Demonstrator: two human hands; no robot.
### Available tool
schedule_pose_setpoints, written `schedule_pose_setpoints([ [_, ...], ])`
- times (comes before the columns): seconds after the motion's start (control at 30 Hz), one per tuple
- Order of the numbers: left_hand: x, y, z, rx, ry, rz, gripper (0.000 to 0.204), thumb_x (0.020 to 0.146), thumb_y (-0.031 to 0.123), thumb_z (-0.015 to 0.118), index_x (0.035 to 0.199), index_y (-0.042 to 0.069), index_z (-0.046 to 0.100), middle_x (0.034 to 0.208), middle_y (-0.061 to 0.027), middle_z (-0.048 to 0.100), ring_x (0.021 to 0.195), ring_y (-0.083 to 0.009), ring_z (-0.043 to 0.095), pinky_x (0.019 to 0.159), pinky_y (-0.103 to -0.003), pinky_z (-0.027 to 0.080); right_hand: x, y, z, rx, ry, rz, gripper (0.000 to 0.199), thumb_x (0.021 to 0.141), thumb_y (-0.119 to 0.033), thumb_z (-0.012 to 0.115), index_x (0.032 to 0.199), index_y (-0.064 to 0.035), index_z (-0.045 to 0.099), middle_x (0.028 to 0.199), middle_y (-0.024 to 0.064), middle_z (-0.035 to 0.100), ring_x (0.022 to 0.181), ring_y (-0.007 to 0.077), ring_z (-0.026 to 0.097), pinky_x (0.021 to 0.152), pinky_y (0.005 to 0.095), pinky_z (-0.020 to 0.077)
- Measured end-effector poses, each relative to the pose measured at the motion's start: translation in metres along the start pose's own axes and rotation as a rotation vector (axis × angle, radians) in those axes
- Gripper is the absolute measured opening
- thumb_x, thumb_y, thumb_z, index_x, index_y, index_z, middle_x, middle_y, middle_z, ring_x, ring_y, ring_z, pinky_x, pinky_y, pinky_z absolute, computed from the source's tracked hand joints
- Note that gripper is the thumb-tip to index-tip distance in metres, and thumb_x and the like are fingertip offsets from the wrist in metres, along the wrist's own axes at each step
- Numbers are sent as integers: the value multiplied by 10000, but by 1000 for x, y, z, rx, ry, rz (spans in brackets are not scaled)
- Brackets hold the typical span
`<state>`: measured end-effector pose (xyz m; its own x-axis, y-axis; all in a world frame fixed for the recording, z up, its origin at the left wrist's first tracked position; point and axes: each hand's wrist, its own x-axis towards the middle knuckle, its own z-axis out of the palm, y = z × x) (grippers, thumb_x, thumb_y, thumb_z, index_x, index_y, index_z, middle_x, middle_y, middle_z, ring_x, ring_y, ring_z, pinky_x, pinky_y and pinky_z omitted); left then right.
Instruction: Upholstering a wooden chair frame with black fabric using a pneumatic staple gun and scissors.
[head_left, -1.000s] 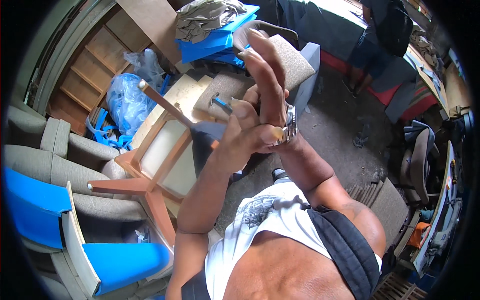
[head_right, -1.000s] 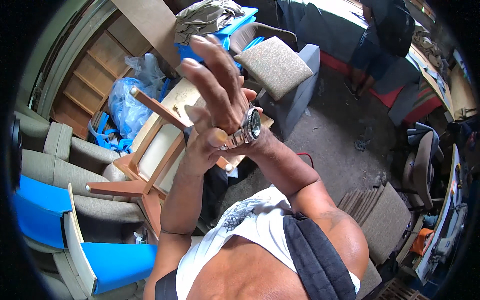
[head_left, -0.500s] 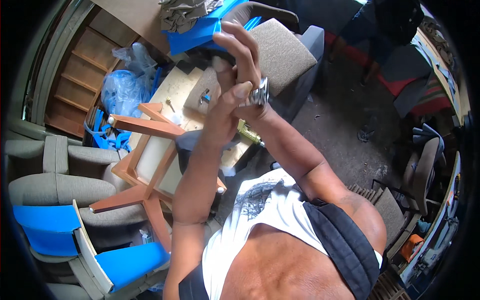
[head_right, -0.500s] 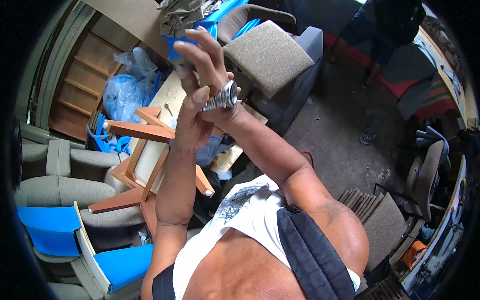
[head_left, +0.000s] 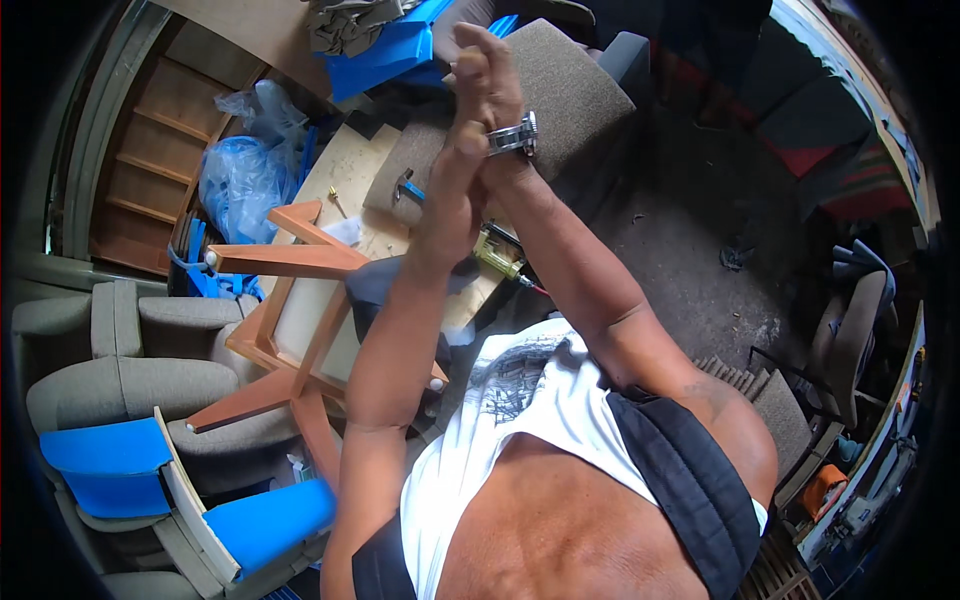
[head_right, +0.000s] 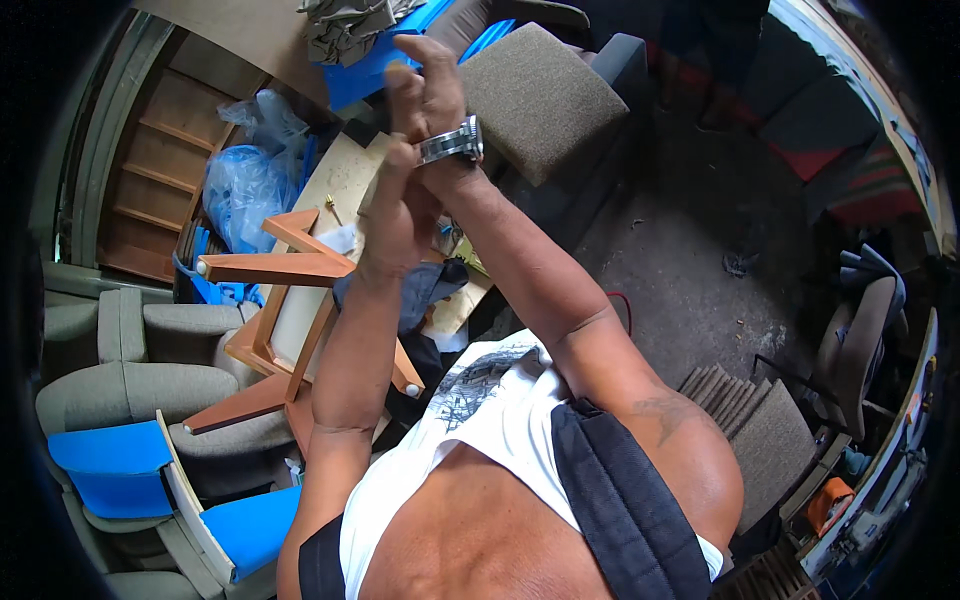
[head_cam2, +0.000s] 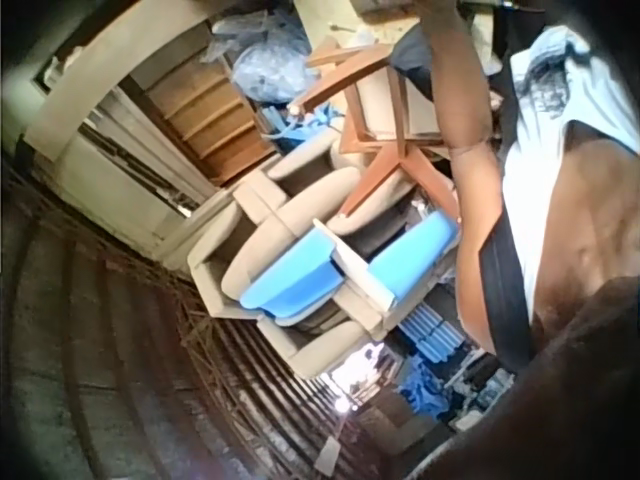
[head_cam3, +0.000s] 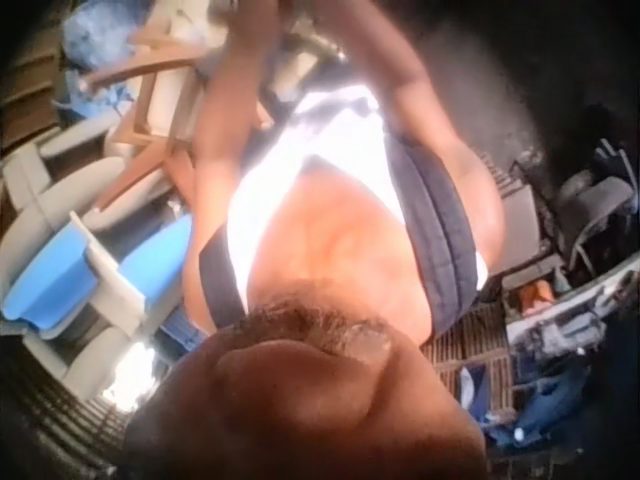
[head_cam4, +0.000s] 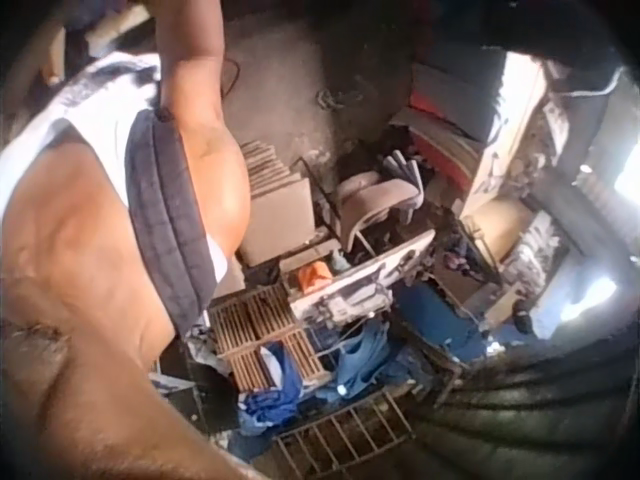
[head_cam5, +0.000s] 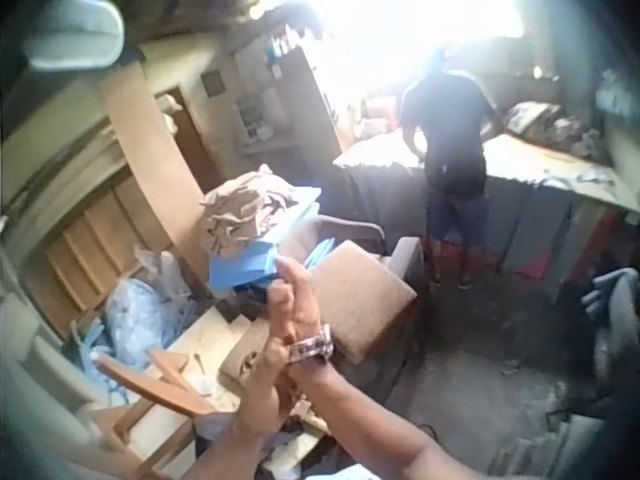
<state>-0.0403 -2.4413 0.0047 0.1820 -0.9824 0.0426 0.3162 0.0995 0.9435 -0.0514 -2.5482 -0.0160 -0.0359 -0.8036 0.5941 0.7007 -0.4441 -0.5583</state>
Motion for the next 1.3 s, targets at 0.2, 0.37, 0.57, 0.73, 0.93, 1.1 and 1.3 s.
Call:
schedule_pose_setpoints([
  [0.2,-12,8,12,235,60,29,652,950,395,614,1430,16,388,1253,-108,525,1138,-156,535,947,-312,446,-6,-26,-4,-265,-173,-116,503,955,-366,595,1359,-85,492,1346,178,497,1241,324,510,1008,446,452],
  [0.37,-21,-47,3,82,247,14,700,914,540,639,1340,17,450,1154,-78,562,1018,-112,580,757,-246,496,-16,-9,-6,-107,-352,415,688,950,-527,577,1418,-45,427,1362,156,502,1290,256,478,1053,375,408],
  [0.57,-46,-108,-35,-283,408,-405,728,834,604,678,1267,55,475,1093,-67,612,936,-151,668,834,-307,597,-101,105,-83,-783,-986,749,421,885,-378,669,1005,25,659,835,210,678,813,314,672,718,389,516],
  [0.73,-75,-152,-40,-448,392,-298,374,932,305,670,1211,83,558,1105,-62,649,1006,-195,677,889,-328,603,-113,71,-94,-860,-1071,784,365,859,-387,656,919,-29,697,837,219,688,843,373,680,738,443,527],
  [0.93,-77,-171,-33,-601,222,-235,179,964,195,625,1072,52,634,1034,-75,688,985,-194,690,864,-306,609,-95,53,-85,-752,-993,810,382,904,-339,618,1043,11,682,938,183,714,881,333,688,778,405,532],
  [1.1,-83,-173,-35,-467,217,-258,173,958,161,635,1079,38,630,995,-76,700,933,-175,702,789,-265,618,-99,35,-81,17,-372,1443,454,953,-345,630,1215,22,586,1063,135,680,916,257,666,801,404,540],
  [1.3,-82,-158,-37,-151,373,-316,138,926,100,681,1041,31,649,940,-48,693,812,-132,677,737,-272,574,-107,43,-97,-77,-538,1496,427,959,-368,622,1213,-28,584,1068,78,675,943,200,652,824,371,526],
])
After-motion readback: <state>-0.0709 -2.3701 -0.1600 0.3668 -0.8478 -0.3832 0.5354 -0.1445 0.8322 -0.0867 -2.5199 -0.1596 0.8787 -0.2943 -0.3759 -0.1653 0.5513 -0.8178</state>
